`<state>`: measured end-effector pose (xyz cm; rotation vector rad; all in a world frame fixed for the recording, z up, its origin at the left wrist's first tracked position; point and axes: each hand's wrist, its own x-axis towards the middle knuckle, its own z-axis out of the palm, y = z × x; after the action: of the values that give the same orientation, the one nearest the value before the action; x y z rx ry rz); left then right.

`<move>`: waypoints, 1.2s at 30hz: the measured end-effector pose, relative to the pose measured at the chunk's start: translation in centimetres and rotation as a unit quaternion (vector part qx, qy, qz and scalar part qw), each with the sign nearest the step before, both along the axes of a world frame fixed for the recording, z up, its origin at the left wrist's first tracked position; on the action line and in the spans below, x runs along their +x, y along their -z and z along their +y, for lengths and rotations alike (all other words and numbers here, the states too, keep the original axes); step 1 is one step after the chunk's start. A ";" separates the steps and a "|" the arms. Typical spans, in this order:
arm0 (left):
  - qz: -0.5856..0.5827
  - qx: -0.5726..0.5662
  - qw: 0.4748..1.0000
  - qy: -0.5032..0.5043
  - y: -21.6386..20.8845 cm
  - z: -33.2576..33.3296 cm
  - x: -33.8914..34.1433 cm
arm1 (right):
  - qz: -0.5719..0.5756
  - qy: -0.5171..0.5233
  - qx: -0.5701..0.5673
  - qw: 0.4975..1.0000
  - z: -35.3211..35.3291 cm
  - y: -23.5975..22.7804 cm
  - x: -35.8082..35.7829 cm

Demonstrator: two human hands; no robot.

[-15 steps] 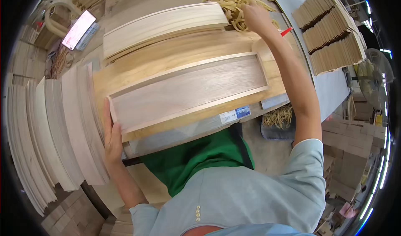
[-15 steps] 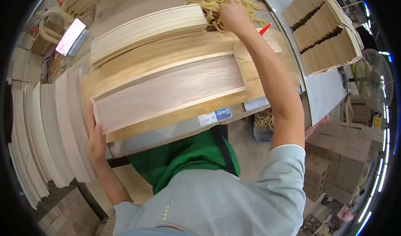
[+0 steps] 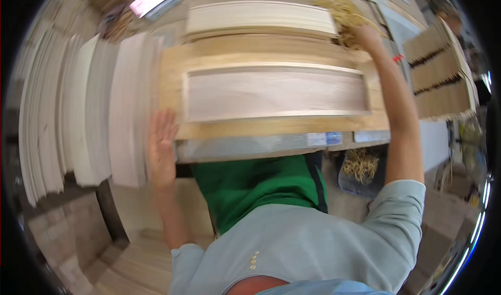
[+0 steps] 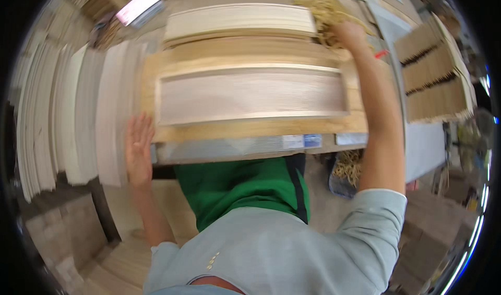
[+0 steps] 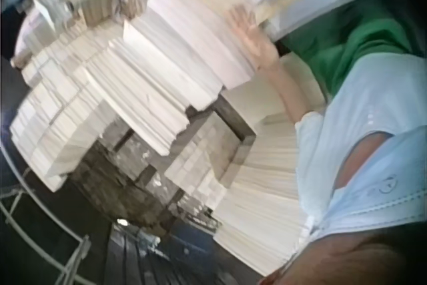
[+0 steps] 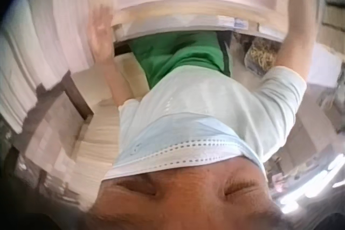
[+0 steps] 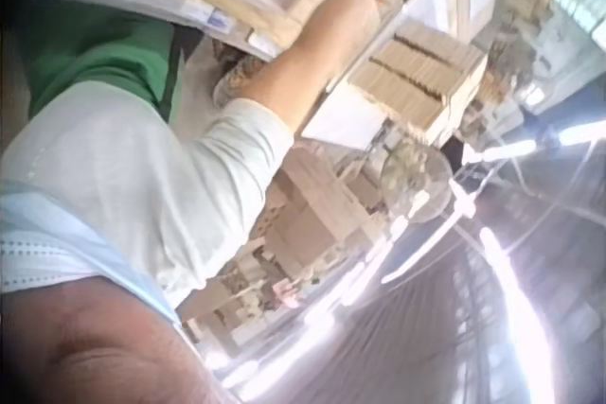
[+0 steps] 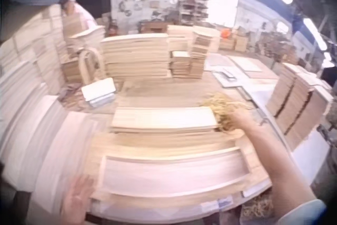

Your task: The recorder is applying glue and assembling wooden boards into rectangular boxes and frames.

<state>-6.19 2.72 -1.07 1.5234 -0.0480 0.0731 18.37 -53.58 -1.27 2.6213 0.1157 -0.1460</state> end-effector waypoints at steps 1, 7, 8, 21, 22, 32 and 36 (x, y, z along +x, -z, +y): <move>-0.005 -0.005 1.000 0.006 0.0 -0.2 -0.2 | -0.011 0.001 -0.007 1.000 -0.5 -0.4 0.3; 0.006 -0.008 0.999 -0.051 -1.0 -0.3 -2.2 | -0.144 0.018 0.088 0.986 -2.4 -3.5 2.0; 0.018 -0.015 0.997 -0.073 -0.9 -0.5 -2.3 | -0.169 0.044 0.146 0.974 -2.7 -4.0 2.9; -0.160 0.059 0.985 0.029 -9.4 -10.0 3.5 | -0.121 -0.067 0.815 0.563 6.7 -14.2 -3.9; -0.194 0.088 0.976 0.050 -10.4 -12.0 4.7 | -0.100 -0.092 0.835 0.533 9.6 -14.4 -6.1; 0.030 -0.232 0.920 0.315 -10.3 -15.4 6.1 | 0.156 -0.015 0.938 0.308 17.7 -14.0 -20.5; 0.047 -0.165 0.946 0.276 -7.4 -7.7 3.7 | 0.243 -0.007 0.810 0.534 13.9 -11.8 -23.9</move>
<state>-2.54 -4.95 6.37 1.1301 -0.3671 -0.4218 -5.56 -39.65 10.52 4.2853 0.8153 -1.3717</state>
